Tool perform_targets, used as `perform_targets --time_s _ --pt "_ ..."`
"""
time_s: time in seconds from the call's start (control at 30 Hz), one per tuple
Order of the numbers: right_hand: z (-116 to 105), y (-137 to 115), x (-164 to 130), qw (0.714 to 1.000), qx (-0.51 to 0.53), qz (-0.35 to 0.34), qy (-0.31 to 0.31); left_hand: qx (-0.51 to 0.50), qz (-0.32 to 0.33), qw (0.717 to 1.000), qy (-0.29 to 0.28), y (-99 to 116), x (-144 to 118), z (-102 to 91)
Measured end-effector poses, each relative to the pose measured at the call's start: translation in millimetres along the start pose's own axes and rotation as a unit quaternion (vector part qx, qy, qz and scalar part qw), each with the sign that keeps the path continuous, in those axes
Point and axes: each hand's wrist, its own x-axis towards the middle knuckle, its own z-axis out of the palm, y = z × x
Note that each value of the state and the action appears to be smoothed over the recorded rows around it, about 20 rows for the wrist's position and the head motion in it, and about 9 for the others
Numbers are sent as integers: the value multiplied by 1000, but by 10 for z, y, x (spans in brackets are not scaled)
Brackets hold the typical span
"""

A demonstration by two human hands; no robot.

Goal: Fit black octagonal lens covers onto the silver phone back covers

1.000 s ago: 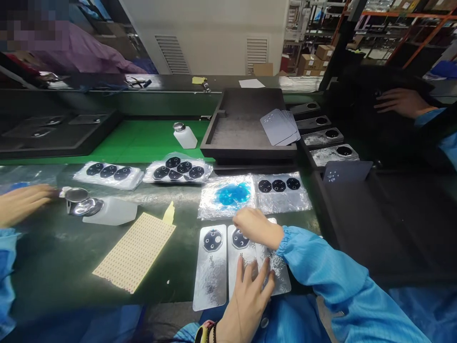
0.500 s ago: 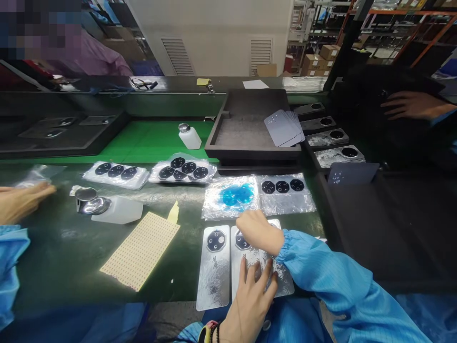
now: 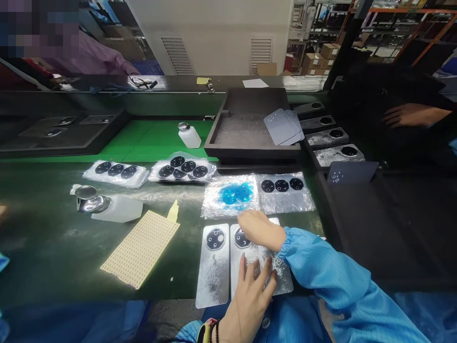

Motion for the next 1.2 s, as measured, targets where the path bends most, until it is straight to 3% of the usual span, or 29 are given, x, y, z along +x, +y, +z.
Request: perform_targets --time_s 0.2,0.5,0.63,0.8,0.97,1.07,1.2 --pt "154 -9 -34 998 -21 -27 52 -7 -8 1000 21 -1 7 6" --pt "471 -10 -49 979 -124 -79 139 4 12 1000 -27 5 -45 45" --pt "525 -37 -160 974 -140 -120 130 -12 0 1000 -9 11 -33 44" --pt "372 -23 -366 979 -71 -184 51 -25 -14 999 17 5 14 25" --pt "141 80 -463 977 51 -203 31 -25 -11 999 28 -4 53 -1" --pt "12 122 -326 980 118 -146 58 -23 -10 999 29 4 35 16" --pt "-114 107 120 985 128 -33 111 -12 -8 1000 26 12 -12 36"
